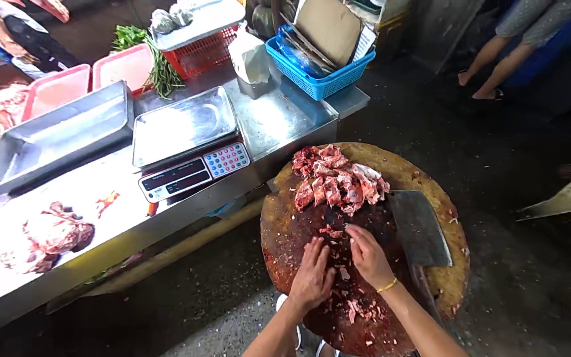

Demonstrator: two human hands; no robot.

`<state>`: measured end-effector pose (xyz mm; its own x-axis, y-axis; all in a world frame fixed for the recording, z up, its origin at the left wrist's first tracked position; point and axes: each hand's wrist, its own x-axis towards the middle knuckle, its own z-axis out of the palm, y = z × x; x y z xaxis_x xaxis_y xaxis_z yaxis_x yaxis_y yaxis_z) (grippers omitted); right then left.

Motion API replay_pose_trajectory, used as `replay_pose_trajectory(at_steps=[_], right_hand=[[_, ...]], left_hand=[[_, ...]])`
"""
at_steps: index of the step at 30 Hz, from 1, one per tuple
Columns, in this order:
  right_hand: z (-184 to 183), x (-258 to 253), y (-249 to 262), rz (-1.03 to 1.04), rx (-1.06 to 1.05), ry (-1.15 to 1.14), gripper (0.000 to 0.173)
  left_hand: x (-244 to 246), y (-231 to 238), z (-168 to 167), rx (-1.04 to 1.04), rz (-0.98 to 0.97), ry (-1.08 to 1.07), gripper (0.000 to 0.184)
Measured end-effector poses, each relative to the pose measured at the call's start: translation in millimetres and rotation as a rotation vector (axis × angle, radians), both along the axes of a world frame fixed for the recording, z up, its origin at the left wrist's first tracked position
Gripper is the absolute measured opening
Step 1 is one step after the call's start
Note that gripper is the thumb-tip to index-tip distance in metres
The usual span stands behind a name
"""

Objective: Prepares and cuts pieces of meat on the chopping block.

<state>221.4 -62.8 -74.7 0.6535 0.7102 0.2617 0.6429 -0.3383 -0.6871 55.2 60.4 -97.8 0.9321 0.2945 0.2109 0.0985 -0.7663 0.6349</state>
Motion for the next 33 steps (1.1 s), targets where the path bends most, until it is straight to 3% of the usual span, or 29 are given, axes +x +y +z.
replay_pose_trajectory(at_steps=[3, 6, 10, 12, 14, 17, 20, 25, 27, 29, 33], right_hand=[[-6, 23, 15, -0.046, -0.083, -0.017, 0.040], [0, 10, 7, 0.002, -0.080, -0.052, 0.031], [17, 33, 12, -0.103, -0.032, -0.031, 0.034], [12, 52, 30, -0.083, -0.159, -0.083, 0.039], [3, 56, 39, -0.032, -0.293, -0.128, 0.041], [0, 46, 20, 0.042, -0.285, -0.158, 0.037], [-1, 32, -12, 0.081, -0.165, -0.157, 0.033], [1, -6, -59, -0.179, -0.056, 0.023, 0.038], [-5, -43, -87, -0.185, -0.070, 0.047, 0.045], [-8, -83, -114, -0.117, -0.069, 0.044, 0.049], [-20, -123, -122, -0.173, -0.115, -0.013, 0.053]], left_hand=[[50, 31, 1, 0.027, 0.056, -0.025, 0.051], [84, 36, 0, 0.013, -0.121, 0.043, 0.051], [61, 2, 12, -0.086, -0.410, 0.086, 0.049], [40, -3, 14, -0.089, -0.379, 0.021, 0.046], [22, 3, 13, -0.052, -0.205, -0.053, 0.041], [13, 25, 7, -0.042, -0.007, -0.033, 0.043], [39, 39, 0, -0.005, -0.040, -0.018, 0.045], [108, 17, 14, -0.122, -0.230, 0.139, 0.055], [89, 4, 23, -0.211, -0.362, 0.149, 0.052], [41, 1, 26, -0.138, -0.370, 0.091, 0.060], [-63, -4, 8, 0.204, -0.122, 0.186, 0.115]])
